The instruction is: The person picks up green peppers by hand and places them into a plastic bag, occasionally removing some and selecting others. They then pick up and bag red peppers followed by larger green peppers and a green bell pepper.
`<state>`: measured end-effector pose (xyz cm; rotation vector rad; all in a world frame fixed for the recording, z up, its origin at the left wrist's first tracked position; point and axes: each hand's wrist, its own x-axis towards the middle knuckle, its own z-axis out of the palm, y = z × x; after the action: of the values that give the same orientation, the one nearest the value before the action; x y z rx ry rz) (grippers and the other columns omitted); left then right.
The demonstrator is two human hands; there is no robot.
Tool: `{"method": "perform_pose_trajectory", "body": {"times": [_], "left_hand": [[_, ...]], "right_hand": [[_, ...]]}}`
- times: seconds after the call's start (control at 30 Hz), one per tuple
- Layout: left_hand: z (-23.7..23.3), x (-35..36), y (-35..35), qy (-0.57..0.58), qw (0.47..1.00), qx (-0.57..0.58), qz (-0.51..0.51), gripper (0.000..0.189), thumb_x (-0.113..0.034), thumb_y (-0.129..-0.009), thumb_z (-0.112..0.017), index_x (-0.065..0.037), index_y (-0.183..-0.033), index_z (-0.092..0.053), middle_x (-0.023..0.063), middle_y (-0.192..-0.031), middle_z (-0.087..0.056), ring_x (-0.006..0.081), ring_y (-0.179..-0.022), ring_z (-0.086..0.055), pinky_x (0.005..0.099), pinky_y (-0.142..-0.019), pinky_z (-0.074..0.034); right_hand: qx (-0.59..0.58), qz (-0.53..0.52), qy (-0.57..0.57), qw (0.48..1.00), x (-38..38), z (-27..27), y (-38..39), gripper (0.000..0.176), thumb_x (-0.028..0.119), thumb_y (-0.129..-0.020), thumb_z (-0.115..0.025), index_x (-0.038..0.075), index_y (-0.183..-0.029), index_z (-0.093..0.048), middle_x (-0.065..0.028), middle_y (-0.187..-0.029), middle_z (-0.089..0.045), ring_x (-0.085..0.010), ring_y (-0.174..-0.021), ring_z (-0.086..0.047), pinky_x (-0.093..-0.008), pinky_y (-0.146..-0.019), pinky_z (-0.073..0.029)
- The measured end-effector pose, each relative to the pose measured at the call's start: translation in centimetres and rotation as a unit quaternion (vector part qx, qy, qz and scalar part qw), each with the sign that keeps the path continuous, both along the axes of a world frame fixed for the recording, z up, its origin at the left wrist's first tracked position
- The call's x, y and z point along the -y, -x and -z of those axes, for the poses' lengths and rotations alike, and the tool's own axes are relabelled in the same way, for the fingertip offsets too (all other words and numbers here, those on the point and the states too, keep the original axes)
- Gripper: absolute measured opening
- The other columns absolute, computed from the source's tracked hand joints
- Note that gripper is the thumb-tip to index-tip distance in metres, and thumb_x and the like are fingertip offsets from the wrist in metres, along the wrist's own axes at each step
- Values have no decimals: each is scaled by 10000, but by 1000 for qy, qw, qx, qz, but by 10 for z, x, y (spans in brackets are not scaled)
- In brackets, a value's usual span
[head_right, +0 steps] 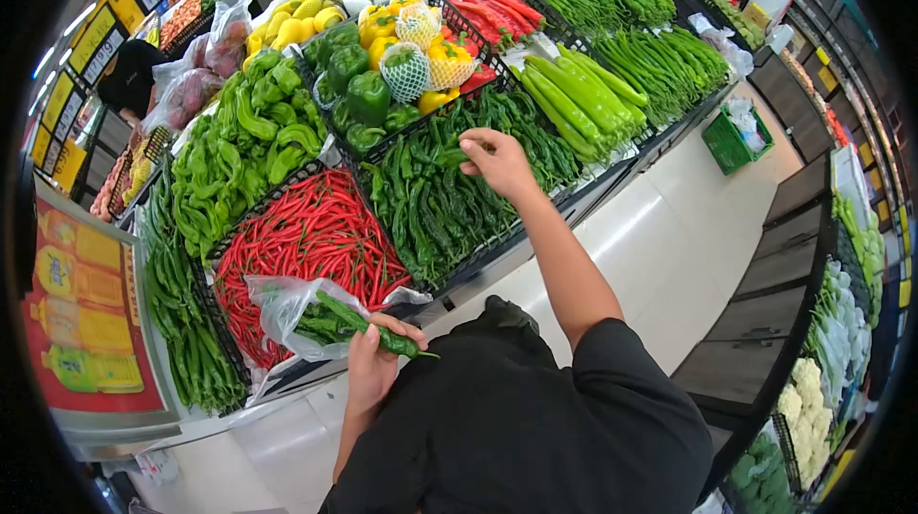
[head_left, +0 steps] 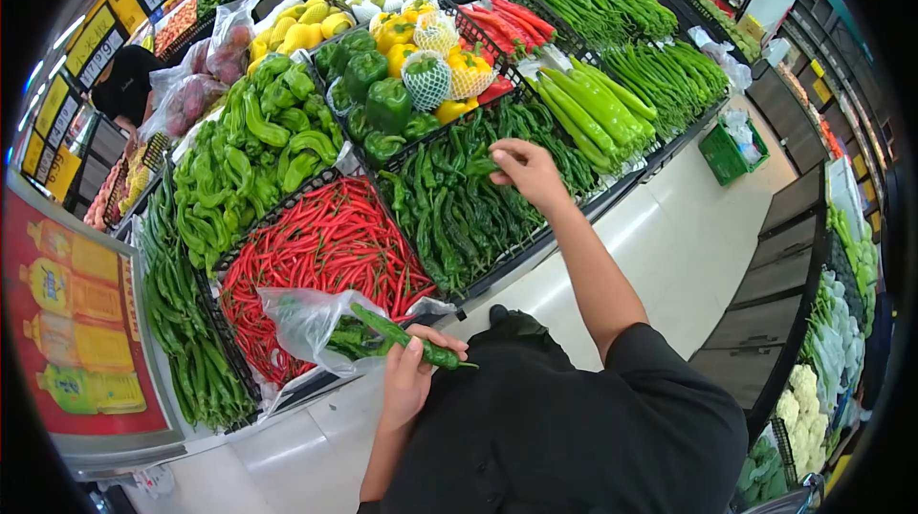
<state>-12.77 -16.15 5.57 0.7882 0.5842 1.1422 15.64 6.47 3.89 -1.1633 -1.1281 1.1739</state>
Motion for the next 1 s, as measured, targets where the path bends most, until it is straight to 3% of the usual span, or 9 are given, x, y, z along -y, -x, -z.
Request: {"method": "perform_pose_trajectory", "body": {"times": [0.07, 0.17, 0.27, 0.33, 0.4, 0.5, 0.7, 0.8, 1.0], "left_hand": [[-4, -7, -14, -5, 999, -19, -26, 323, -285, -1072, -423, 13, -1046, -547, 261, -1032, -689, 299, -924, -681, 422, -884, -534], [-10, -20, -35, 0, 997, -47, -62, 332, -286, -1070, -424, 23, -1054, -545, 265, -1033, -687, 303, -921, -683, 427, -879, -537], [-10, -34, -58, -2, 995, -56, -77, 332, -282, -1065, -435, 31, -1060, -545, 270, -1035, -684, 307, -927, -684, 432, -882, -541], [-13, -41, -75, 12, 995, -65, -79, 329, -280, -1061, -442, 32, -1062, -547, 269, -1039, -681, 308, -929, -683, 434, -886, -541], [-15, -47, -88, 20, 993, -77, -83, 325, -277, -1059, -447, 33, -1064, -547, 267, -1042, -679, 309, -931, -682, 435, -890, -541], [-18, -54, -105, 24, 990, -99, -93, 334, -286, -1060, -440, 30, -1060, -546, 261, -1037, -679, 311, -919, -680, 438, -879, -540], [-16, -61, -124, 27, 990, -88, -108, 328, -270, -1063, -433, 37, -1074, -546, 255, -1062, -672, 305, -941, -675, 440, -909, -534], [-16, -62, -126, 32, 989, -93, -109, 326, -270, -1064, -431, 35, -1075, -547, 253, -1067, -671, 302, -945, -673, 439, -910, -533], [-13, -68, -117, 34, 991, -100, -88, 312, -264, -1064, -430, 23, -1075, -552, 245, -1059, -674, 298, -949, -672, 433, -910, -531]], "right_hand": [[-55, -1, -22, 998, -31, 31, 5, 227, 110, -967, -674, -15, -1156, -657, -56, -935, -689, -141, -736, -703, -245, -674, -574], [-23, -32, -11, 999, -67, 59, 10, 214, 74, -963, -660, -28, -1151, -653, -78, -984, -706, -155, -844, -723, -256, -704, -563], [-11, -18, -1, 1000, -94, 82, 19, 268, 75, -948, -666, -20, -1199, -650, -95, -950, -716, -162, -846, -726, -298, -733, -557], [155, -39, 39, 986, -93, 66, 14, 324, 141, -928, -686, 9, -1223, -667, -139, -967, -714, -256, -824, -701, -392, -781, -541], [258, -24, -81, 963, -86, 63, 11, 321, 159, -915, -693, 15, -1202, -684, -163, -947, -715, -326, -883, -671, -426, -829, -537], [356, -71, -73, 929, -83, 54, 1, 323, 209, -898, -707, 35, -1170, -710, -170, -946, -718, -352, -949, -647, -465, -884, -522], [395, -131, -53, 908, -87, 41, -10, 283, 297, -875, -735, 97, -1072, -761, -146, -980, -735, -315, -1022, -623, -470, -924, -487], [433, -100, -128, 887, -85, 48, -13, 241, 309, -855, -751, 123, -1006, -783, -105, -979, -719, -285, -1045, -588, -448, -905, -443], [538, -64, -165, 824, -76, 41, -14, 204, 324, -825, -771, 151, -927, -803, -23, -988, -572, -248, -1088, -476, -435, -891, -355]]}}
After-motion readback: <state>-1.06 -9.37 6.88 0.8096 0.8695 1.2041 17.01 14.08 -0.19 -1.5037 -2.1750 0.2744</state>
